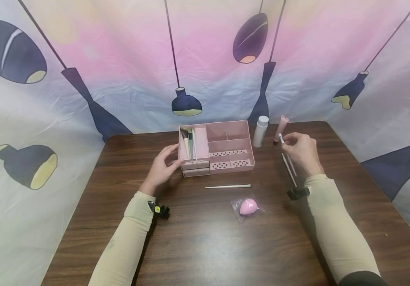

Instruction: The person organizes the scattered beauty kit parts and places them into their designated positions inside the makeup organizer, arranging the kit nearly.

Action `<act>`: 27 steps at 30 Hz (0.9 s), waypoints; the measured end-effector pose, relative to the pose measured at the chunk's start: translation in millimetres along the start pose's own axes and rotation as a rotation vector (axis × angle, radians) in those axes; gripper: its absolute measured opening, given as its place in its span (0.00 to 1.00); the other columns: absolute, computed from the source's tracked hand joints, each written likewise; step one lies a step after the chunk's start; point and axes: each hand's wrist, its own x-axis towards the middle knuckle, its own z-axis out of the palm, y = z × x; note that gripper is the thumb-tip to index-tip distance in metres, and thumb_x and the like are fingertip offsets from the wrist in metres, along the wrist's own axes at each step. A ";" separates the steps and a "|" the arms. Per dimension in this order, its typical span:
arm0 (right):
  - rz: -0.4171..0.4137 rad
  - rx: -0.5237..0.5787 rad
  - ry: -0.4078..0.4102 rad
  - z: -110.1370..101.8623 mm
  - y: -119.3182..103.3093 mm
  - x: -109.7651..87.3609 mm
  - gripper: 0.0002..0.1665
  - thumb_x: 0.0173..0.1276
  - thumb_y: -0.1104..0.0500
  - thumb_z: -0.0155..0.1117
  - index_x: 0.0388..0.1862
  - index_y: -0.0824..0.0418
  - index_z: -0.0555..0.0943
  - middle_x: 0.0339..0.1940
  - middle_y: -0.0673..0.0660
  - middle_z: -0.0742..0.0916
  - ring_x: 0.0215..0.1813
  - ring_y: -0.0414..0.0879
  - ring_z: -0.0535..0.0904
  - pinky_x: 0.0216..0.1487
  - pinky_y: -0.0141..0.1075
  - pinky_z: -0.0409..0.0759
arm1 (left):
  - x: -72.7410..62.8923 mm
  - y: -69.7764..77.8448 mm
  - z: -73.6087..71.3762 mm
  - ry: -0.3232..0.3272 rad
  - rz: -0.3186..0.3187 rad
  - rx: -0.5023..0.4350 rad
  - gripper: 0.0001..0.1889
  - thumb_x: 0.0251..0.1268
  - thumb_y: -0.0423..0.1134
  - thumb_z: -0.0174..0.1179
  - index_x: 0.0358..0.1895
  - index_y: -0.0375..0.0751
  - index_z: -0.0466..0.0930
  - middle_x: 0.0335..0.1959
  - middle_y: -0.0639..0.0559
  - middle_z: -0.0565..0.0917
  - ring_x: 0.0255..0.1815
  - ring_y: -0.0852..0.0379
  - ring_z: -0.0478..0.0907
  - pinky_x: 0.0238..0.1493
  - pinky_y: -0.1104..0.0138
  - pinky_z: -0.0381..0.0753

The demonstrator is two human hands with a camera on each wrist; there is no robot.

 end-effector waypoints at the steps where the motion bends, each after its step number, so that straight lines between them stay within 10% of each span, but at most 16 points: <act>1: -0.003 0.008 0.003 1.4 -2.6 0.9 0.16 0.61 0.59 0.62 0.47 0.62 0.85 0.37 0.60 0.88 0.40 0.55 0.78 0.37 0.40 0.72 | -0.1 -0.2 -0.1 0.000 -0.001 0.002 0.30 0.66 0.33 0.62 0.70 0.30 0.65 0.67 0.33 0.68 0.68 0.37 0.67 0.64 0.43 0.74; 27: -0.157 0.154 0.036 32.6 -70.3 20.1 0.14 0.58 0.61 0.65 0.42 0.62 0.87 0.35 0.60 0.90 0.41 0.54 0.85 0.45 0.44 0.80 | 0.4 -3.1 0.5 -0.002 0.003 -0.009 0.30 0.67 0.34 0.62 0.70 0.31 0.64 0.66 0.34 0.68 0.68 0.39 0.67 0.64 0.43 0.74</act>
